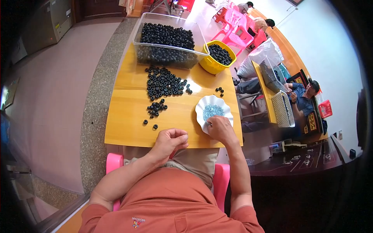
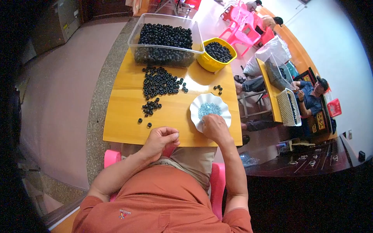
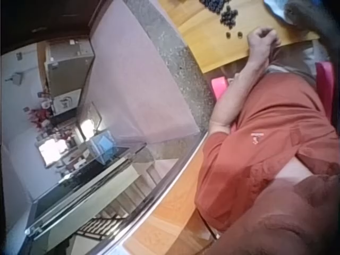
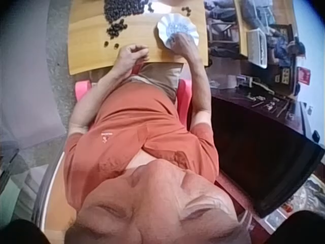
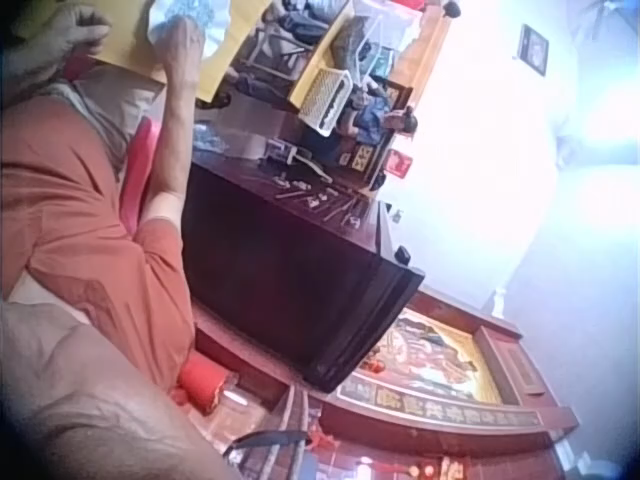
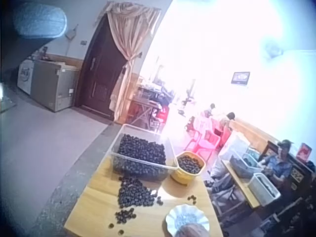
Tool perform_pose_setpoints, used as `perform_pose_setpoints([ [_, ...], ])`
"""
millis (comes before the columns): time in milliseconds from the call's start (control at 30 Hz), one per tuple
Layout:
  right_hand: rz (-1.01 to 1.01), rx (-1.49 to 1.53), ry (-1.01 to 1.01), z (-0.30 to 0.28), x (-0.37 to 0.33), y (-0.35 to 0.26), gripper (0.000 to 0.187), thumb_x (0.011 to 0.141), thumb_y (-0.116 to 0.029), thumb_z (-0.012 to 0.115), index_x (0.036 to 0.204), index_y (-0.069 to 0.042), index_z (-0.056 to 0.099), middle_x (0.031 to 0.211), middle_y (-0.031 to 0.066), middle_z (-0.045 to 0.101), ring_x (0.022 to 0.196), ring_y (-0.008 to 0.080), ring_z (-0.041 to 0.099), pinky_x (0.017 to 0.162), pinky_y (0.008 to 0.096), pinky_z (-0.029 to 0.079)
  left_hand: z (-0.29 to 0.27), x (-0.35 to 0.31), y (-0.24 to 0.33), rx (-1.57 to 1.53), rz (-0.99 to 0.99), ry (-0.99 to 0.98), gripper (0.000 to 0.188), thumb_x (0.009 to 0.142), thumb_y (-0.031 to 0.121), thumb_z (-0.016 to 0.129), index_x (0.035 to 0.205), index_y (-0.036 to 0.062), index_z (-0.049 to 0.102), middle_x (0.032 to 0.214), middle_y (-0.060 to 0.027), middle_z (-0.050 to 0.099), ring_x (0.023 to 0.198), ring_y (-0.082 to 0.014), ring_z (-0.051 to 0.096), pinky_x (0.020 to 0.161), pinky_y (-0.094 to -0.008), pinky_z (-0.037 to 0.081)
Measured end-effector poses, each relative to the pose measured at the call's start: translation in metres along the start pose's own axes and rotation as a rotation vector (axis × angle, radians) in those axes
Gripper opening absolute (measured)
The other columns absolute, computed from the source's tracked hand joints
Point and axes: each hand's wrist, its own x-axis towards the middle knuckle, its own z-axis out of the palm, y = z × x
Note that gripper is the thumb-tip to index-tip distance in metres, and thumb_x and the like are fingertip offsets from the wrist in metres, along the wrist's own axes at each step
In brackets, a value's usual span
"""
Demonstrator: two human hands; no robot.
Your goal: Assembling jewelry by inserting small blue beads into black circular components.
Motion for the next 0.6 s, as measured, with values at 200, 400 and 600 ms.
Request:
perform_pose_setpoints([
  [200,-0.001,0.011,0.017,0.0017,-0.001,0.0032,0.014,0.075,-0.01,0.058,0.077,0.001,0.067,0.081,0.0241,0.064,0.082,0.0406,0.063,0.079,0.0474,0.049,0.0021,-0.0005,0.0012,-0.008,-0.008,0.018,0.012,0.089,0.005,0.065,0.099,-0.0006,0.063,0.087,-0.0059,0.065,0.075,-0.0128,0.064,0.071,-0.0257,0.056],
  [400,-0.018,0.014,0.022,-0.0029,-0.0021,0.0023,0.013,0.078,-0.011,0.061,0.08,-0.001,0.069,0.083,0.0184,0.066,0.079,0.0365,0.064,0.076,0.0444,0.05,0.0049,-0.0023,0.0038,0.004,-0.023,0.03,0.012,0.089,0.006,0.065,0.099,-0.0002,0.062,0.087,-0.0056,0.065,0.076,-0.0125,0.064,0.071,-0.0251,0.056],
  [600,-0.037,0.053,0.037,-0.001,-0.0007,0.0054,0.012,0.077,-0.01,0.063,0.081,-0.001,0.07,0.084,0.0174,0.067,0.079,0.0363,0.064,0.075,0.0423,0.051,0.005,-0.0024,0.0025,0.008,-0.03,0.042,0.011,0.089,0.005,0.066,0.097,0.0002,0.062,0.087,-0.0053,0.065,0.075,-0.0126,0.064,0.07,-0.025,0.056],
])
